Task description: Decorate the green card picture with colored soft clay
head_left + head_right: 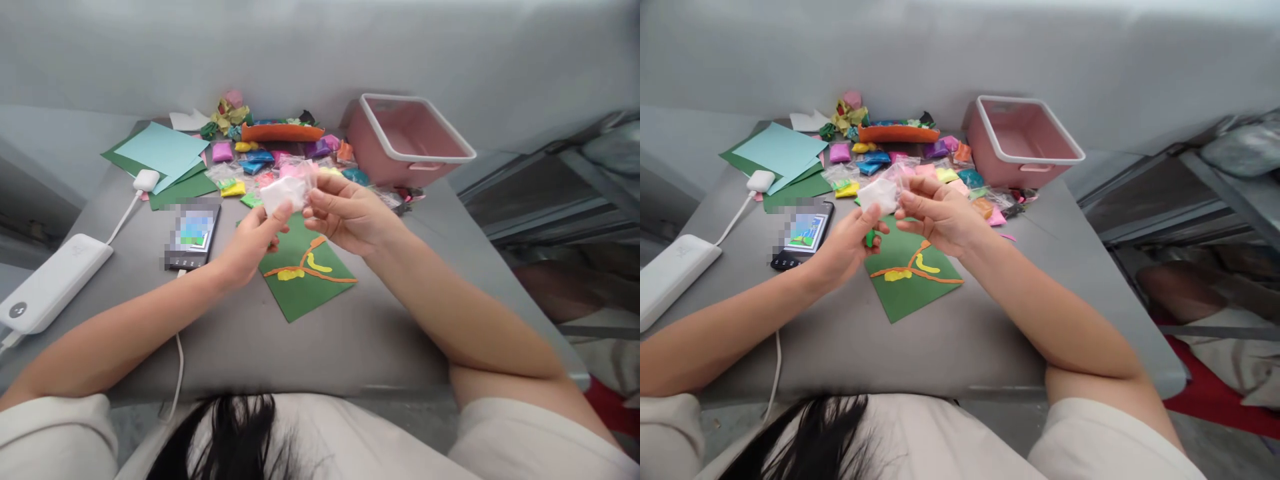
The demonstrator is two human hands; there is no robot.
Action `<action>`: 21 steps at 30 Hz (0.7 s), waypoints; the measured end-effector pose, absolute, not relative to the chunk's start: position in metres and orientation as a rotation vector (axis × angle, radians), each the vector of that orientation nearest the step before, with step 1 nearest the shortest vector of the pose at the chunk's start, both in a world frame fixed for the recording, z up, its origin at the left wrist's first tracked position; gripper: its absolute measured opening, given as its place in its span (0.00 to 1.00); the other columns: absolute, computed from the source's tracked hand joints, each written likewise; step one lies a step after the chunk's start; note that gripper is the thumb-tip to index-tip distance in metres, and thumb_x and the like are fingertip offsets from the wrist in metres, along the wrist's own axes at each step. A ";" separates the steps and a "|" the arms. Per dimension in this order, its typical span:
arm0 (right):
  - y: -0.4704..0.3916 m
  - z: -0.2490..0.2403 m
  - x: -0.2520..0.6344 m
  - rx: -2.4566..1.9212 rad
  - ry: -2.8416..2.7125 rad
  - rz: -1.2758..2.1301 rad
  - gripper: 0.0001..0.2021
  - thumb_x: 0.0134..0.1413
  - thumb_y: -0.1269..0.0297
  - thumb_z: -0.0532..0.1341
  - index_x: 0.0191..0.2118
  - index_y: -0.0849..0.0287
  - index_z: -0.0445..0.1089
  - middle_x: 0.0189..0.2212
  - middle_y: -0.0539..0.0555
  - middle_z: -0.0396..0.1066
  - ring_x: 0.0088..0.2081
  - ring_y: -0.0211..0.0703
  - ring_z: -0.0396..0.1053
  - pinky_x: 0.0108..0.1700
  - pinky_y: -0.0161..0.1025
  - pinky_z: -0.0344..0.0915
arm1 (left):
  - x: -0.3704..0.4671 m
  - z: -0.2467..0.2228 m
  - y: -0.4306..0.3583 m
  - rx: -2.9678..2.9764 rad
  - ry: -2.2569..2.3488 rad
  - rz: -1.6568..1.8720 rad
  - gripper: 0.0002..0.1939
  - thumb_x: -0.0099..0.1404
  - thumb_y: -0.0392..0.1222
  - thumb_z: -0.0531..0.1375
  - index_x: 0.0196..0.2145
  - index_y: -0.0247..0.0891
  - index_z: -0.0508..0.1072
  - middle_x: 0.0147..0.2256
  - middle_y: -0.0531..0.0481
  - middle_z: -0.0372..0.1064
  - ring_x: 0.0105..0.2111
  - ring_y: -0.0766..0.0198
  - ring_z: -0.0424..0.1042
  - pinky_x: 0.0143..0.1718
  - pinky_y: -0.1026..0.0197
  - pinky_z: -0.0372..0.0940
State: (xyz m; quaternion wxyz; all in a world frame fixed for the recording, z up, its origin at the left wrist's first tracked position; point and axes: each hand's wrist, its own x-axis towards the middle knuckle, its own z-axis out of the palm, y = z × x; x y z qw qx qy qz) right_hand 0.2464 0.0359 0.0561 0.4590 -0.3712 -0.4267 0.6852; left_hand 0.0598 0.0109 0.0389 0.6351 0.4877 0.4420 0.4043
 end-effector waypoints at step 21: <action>0.043 0.031 0.260 -0.699 -2.415 0.617 0.08 0.63 0.66 0.59 0.33 0.59 0.71 0.27 0.51 0.72 0.29 0.36 0.66 0.32 0.34 0.61 | 0.055 0.022 0.006 1.619 1.060 0.787 0.17 0.70 0.55 0.58 0.33 0.40 0.62 0.31 0.55 0.62 0.31 0.66 0.61 0.34 0.61 0.57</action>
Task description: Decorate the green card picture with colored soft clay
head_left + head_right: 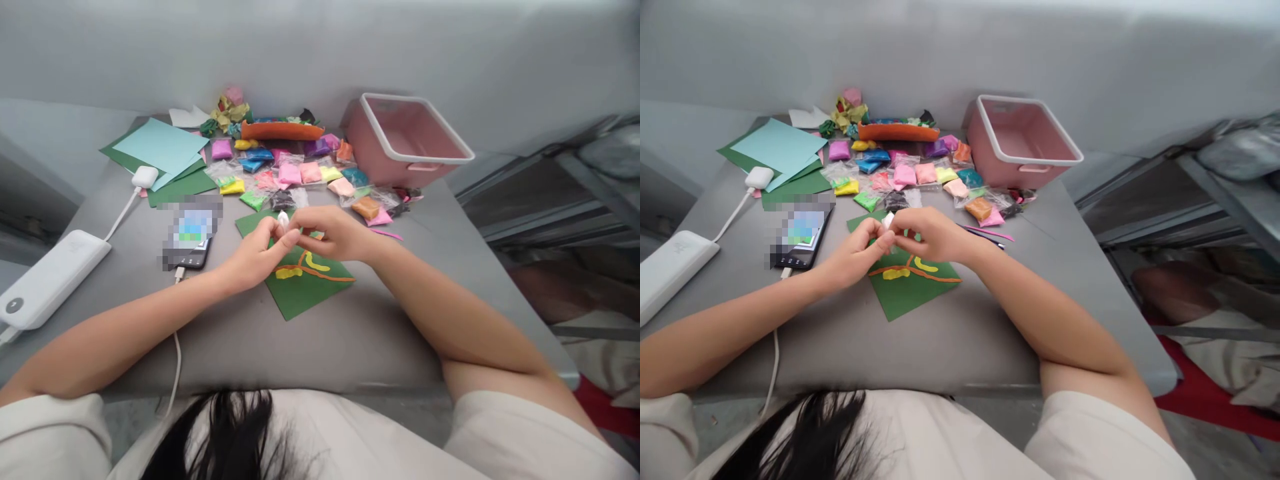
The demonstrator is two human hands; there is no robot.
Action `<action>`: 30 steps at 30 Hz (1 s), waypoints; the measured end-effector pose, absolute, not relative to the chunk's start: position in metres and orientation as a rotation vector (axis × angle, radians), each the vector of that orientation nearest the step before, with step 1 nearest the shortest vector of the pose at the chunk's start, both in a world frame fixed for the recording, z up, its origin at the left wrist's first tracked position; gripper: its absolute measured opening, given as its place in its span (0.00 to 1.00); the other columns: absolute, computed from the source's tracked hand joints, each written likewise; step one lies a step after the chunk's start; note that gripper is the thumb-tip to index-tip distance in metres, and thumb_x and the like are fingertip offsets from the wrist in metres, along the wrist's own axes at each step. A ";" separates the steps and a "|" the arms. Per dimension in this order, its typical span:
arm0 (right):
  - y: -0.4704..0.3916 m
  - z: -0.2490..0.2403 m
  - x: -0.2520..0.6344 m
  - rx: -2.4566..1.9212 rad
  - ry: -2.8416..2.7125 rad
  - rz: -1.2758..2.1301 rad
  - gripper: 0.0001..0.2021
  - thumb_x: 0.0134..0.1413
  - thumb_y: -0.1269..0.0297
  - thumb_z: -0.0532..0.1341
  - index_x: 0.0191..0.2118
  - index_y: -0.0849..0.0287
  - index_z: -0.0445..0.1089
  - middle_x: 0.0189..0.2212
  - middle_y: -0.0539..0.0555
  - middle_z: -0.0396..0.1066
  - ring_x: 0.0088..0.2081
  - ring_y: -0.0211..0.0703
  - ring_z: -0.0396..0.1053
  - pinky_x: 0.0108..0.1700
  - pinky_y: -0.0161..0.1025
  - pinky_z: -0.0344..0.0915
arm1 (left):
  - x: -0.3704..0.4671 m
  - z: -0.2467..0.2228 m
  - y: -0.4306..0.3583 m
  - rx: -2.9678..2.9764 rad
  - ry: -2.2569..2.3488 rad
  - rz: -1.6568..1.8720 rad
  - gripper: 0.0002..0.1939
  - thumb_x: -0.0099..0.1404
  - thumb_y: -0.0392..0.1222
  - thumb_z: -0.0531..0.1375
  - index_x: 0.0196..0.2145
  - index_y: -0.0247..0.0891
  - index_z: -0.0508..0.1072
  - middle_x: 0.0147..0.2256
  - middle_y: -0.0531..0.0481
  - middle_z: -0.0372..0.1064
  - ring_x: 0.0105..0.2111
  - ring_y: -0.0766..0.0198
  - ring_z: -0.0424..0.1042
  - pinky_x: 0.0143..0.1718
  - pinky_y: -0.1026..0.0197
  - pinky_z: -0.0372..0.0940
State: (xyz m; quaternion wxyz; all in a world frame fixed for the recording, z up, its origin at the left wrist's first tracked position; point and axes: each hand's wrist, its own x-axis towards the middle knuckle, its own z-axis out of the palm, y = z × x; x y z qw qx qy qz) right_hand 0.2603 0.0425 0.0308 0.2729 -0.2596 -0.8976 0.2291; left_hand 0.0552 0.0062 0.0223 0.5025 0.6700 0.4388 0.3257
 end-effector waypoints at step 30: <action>0.034 0.014 0.250 -0.521 -2.337 0.478 0.09 0.63 0.70 0.53 0.31 0.55 0.64 0.32 0.53 0.67 0.39 0.44 0.66 0.44 0.42 0.66 | 0.039 0.035 0.012 2.125 0.939 0.704 0.07 0.71 0.40 0.51 0.34 0.40 0.65 0.34 0.50 0.76 0.33 0.63 0.70 0.38 0.61 0.61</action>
